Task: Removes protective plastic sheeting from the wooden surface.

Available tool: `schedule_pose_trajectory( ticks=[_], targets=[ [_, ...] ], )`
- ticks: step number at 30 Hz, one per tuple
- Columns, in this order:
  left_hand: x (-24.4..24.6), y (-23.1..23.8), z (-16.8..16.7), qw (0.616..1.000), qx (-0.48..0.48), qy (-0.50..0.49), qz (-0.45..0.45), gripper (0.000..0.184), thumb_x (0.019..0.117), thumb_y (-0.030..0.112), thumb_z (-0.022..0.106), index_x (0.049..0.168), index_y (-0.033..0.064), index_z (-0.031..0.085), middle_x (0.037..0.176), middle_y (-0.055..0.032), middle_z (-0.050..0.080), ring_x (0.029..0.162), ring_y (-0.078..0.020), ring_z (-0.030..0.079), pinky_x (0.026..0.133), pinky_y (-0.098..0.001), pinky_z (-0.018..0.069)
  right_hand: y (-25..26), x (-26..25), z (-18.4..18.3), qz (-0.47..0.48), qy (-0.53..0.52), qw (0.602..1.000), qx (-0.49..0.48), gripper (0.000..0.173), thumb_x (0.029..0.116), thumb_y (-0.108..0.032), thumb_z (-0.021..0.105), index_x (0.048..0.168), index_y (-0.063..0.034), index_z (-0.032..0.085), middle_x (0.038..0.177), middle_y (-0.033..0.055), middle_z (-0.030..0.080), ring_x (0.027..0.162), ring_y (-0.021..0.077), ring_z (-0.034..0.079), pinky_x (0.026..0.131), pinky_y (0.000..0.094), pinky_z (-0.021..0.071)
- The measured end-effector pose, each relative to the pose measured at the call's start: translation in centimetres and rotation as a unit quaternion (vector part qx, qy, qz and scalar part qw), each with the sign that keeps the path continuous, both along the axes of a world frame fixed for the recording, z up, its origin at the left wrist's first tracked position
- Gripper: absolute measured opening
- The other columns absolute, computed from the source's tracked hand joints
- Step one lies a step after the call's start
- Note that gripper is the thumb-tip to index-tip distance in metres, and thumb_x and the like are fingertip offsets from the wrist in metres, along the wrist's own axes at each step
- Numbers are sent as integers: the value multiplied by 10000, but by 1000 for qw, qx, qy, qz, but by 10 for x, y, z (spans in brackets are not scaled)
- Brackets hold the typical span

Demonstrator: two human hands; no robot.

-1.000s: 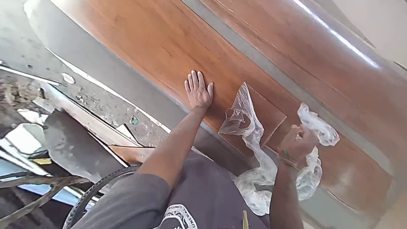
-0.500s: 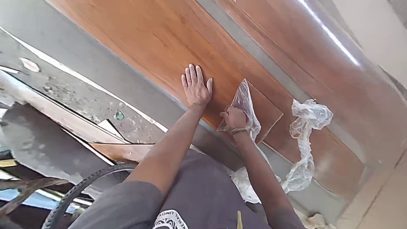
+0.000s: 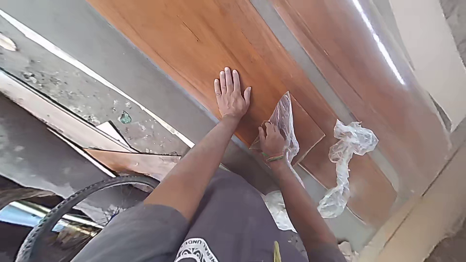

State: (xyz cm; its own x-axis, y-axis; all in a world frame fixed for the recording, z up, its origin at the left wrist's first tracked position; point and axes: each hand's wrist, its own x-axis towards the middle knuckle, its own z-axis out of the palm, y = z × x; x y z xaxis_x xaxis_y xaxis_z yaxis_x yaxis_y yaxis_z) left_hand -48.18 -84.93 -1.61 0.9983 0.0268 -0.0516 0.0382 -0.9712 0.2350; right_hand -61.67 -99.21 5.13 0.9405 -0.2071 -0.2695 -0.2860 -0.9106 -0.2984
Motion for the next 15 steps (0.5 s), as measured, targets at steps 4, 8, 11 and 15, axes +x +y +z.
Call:
schedule_pose_trajectory(
  ticks=[4,8,11,15],
  targets=[
    [0,1,-1,1000,-1,-4,1,823,1023,669,212,1650,136,224,1715,-115,193,1588,-289,160,1270,-559,87,6,-4,-5,7,-41,999,-10,354,956,-307,692,1080,17,762,977,209,737,879,350,743,756,484,617],
    [-1,1,-1,1000,-3,-7,1,826,1020,675,225,1647,137,235,1713,-106,208,1584,-282,178,1270,-557,100,17,5,0,14,18,999,-37,253,982,-180,597,980,2,773,959,176,745,903,318,749,781,454,616],
    [-1,0,-2,1000,-9,-16,3,826,1021,678,241,1645,135,244,1709,-111,218,1581,-284,191,1271,-555,102,19,27,22,-35,198,979,-31,345,1044,-220,469,1147,-41,745,1183,153,732,1128,294,700,949,476,555],
    [-1,1,-2,1000,-10,-14,2,829,1017,681,241,1647,142,237,1713,-108,208,1585,-283,176,1273,-552,97,19,48,35,-38,313,949,-30,368,1041,-267,435,1187,-76,714,1219,128,720,1173,268,679,975,486,537]
  ],
)
